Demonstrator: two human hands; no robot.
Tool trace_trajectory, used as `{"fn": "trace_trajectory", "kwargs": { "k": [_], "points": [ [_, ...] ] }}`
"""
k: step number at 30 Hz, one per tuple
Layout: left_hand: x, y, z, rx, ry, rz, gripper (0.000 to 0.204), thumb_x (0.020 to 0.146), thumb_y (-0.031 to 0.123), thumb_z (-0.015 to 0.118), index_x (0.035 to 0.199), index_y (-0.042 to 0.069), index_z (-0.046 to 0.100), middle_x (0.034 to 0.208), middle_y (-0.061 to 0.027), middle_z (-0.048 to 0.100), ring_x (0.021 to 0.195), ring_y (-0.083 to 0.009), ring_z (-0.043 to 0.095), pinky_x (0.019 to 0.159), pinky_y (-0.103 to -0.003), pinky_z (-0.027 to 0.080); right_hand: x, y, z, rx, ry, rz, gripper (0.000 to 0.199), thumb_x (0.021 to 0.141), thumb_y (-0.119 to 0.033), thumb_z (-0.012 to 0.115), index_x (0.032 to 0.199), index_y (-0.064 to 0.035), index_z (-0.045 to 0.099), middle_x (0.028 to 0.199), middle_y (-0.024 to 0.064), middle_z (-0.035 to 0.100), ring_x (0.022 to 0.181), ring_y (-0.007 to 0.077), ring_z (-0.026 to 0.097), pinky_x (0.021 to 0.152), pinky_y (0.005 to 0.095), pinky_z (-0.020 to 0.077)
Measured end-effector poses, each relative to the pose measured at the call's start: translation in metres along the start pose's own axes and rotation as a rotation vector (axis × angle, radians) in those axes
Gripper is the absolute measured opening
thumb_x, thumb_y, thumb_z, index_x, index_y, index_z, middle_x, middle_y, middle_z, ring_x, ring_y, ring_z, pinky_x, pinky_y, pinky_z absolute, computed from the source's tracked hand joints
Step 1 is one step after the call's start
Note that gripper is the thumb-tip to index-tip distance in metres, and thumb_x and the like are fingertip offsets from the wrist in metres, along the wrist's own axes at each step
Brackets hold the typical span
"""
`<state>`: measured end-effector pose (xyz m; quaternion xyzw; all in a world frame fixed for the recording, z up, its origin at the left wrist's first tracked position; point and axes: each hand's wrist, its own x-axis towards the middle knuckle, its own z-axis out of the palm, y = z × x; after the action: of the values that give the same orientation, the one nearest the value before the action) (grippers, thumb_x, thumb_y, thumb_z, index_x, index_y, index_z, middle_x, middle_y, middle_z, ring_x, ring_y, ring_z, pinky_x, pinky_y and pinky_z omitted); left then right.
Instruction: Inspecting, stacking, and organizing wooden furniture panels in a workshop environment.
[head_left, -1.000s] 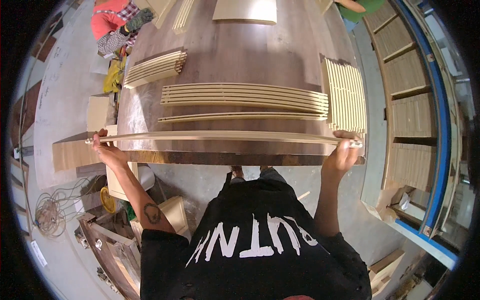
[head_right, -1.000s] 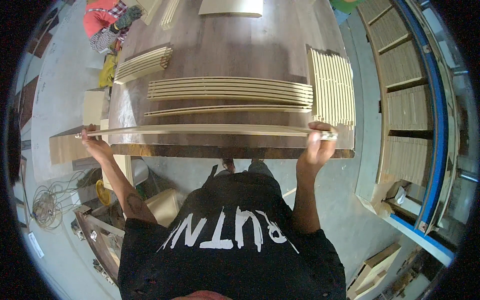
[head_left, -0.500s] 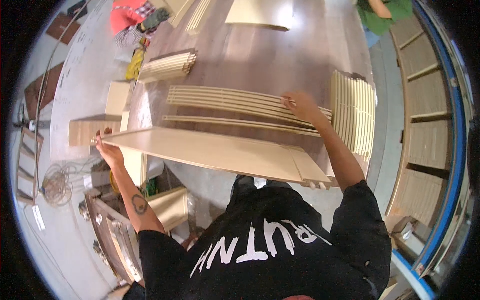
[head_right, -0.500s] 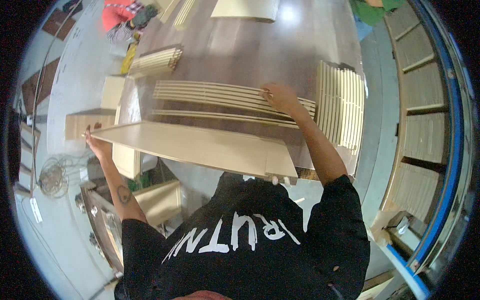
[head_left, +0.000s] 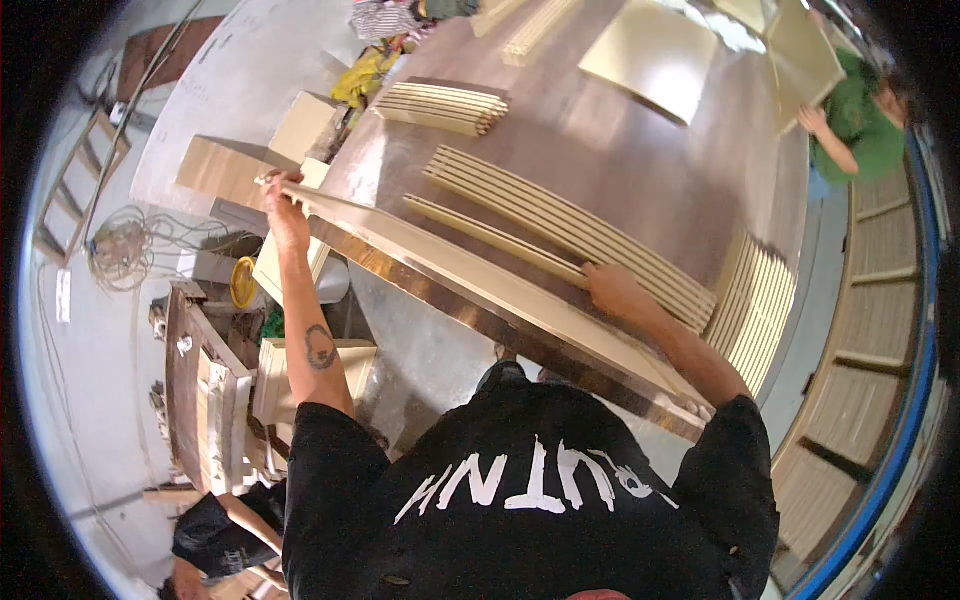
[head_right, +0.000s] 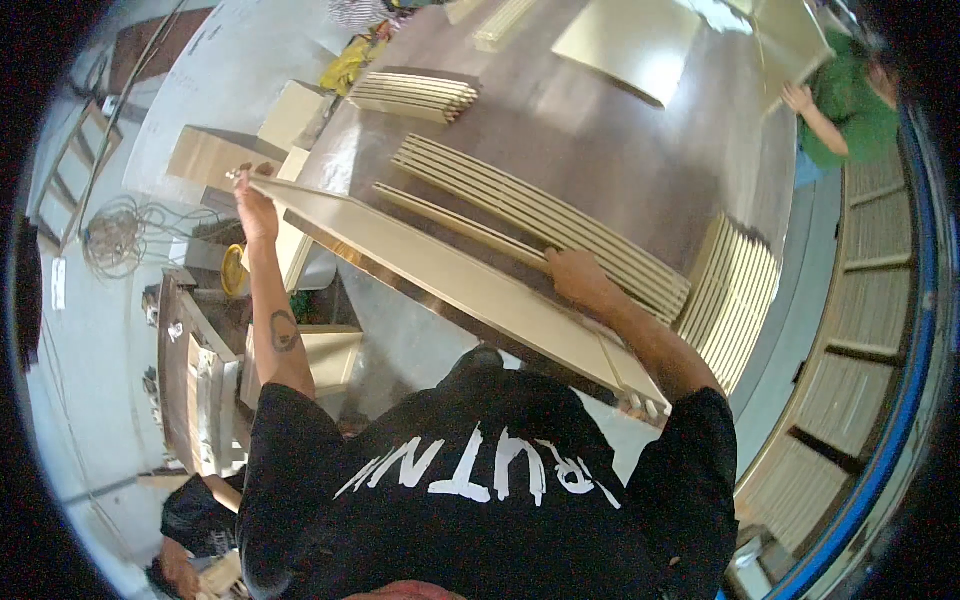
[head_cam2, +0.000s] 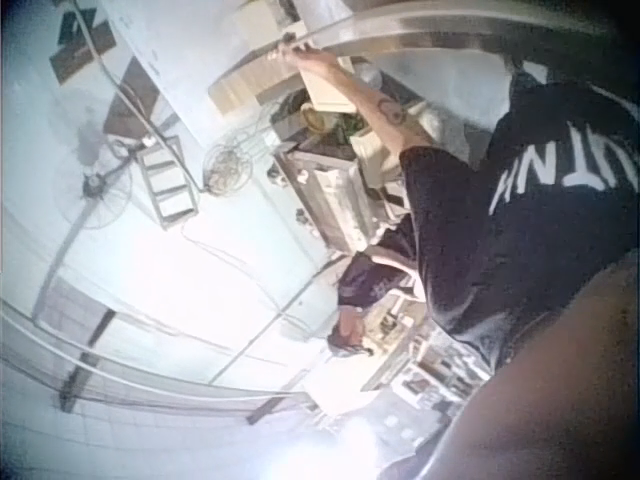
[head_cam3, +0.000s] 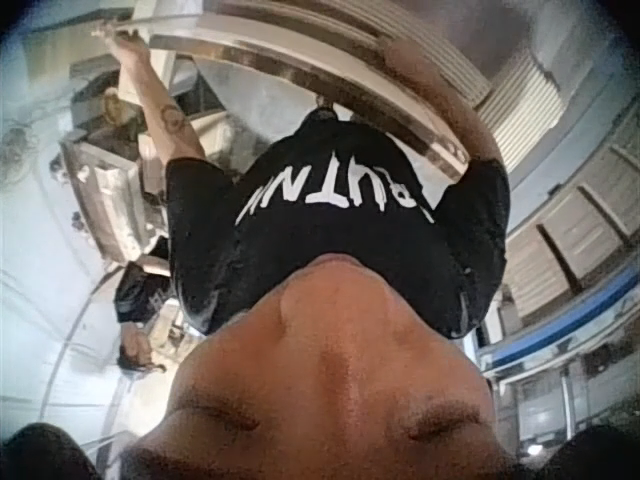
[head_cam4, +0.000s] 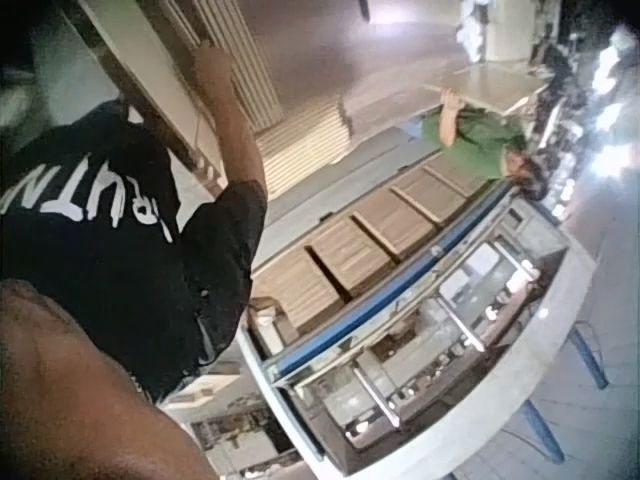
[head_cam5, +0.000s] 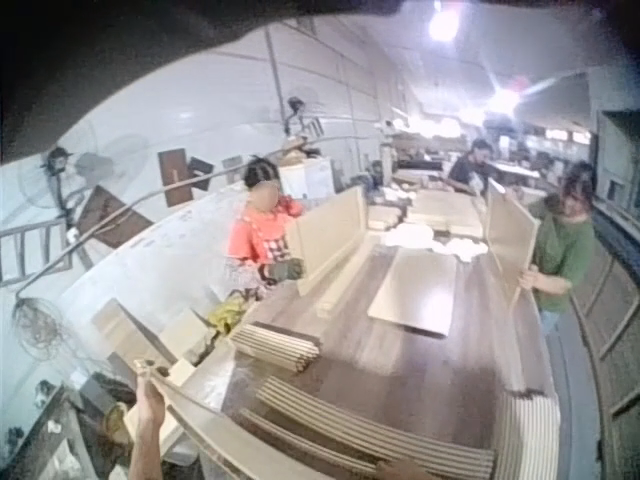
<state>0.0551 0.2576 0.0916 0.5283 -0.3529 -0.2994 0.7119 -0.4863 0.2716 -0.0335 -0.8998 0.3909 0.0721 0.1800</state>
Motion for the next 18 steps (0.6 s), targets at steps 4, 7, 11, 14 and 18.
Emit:
{"fn": "trace_trajectory", "kwargs": {
  "k": [4, 7, 11, 14, 18],
  "points": [
    [-0.012, 0.003, 0.025, 0.027, 0.016, -0.001, 0.044, 0.086, 0.044, 0.056, 0.114, 0.011, 0.054, 0.111, -0.0054, 0.058, 0.111, -0.0198, 0.048, 0.1, -0.039, 0.028, -0.035, -0.015, -0.069, 0.165, 0.116, 0.057, 0.017, 0.089, -0.013, 0.052, 0.1, 0.0006, 0.054, 0.081, 0.0193, 0.064, 0.072, 0.0342, 0.064, 0.06, 0.0443, 0.0492],
    [-0.012, -0.003, 0.002, 0.072, 0.022, 0.007, 0.045, 0.088, 0.044, 0.052, 0.117, 0.009, 0.051, 0.115, -0.0059, 0.055, 0.113, -0.0187, 0.046, 0.099, -0.041, 0.029, -0.057, -0.035, -0.138, -0.024, 0.293, -0.047, 0.015, 0.088, -0.011, 0.055, 0.096, 0.0018, 0.055, 0.089, 0.0214, 0.064, 0.075, 0.0328, 0.065, 0.061, 0.0426, 0.0521],
    [-0.003, 0.007, 0.012, 0.089, 0.032, 0.067, 0.042, 0.086, 0.046, 0.051, 0.109, 0.011, 0.05, 0.108, -0.0082, 0.058, 0.111, -0.0216, 0.048, 0.101, -0.043, 0.028, -0.093, -0.061, -0.225, -0.29, 0.628, -0.169, 0.015, 0.084, -0.007, 0.058, 0.094, 0.0042, 0.055, 0.092, 0.0205, 0.064, 0.079, 0.0306, 0.066, 0.064, 0.0383, 0.0559],
    [-0.001, 0.0, 0.008, -0.04, 0.012, 0.095, 0.045, 0.087, 0.039, 0.059, 0.119, 0.012, 0.046, 0.104, -0.0067, 0.058, 0.101, -0.0181, 0.05, 0.093, -0.037, 0.035, -0.1, -0.085, -0.262, -0.437, 0.803, -0.217, 0.025, 0.076, -0.003, 0.063, 0.096, 0.0076, 0.054, 0.089, 0.018, 0.064, 0.083, 0.0278, 0.067, 0.067, 0.0355, 0.0574],
    [0.001, -0.004, 0.01, 0.005, 0.032, 0.117, 0.039, 0.088, 0.038, 0.056, 0.114, 0.01, 0.049, 0.103, -0.0054, 0.058, 0.101, -0.0172, 0.05, 0.093, -0.038, 0.031, -0.112, -0.102, -0.288, -0.498, 0.965, -0.227, 0.026, 0.076, -0.002, 0.062, 0.097, 0.0089, 0.053, 0.087, 0.0186, 0.063, 0.08, 0.0298, 0.066, 0.066, 0.0334, 0.0566]
  ]
}}
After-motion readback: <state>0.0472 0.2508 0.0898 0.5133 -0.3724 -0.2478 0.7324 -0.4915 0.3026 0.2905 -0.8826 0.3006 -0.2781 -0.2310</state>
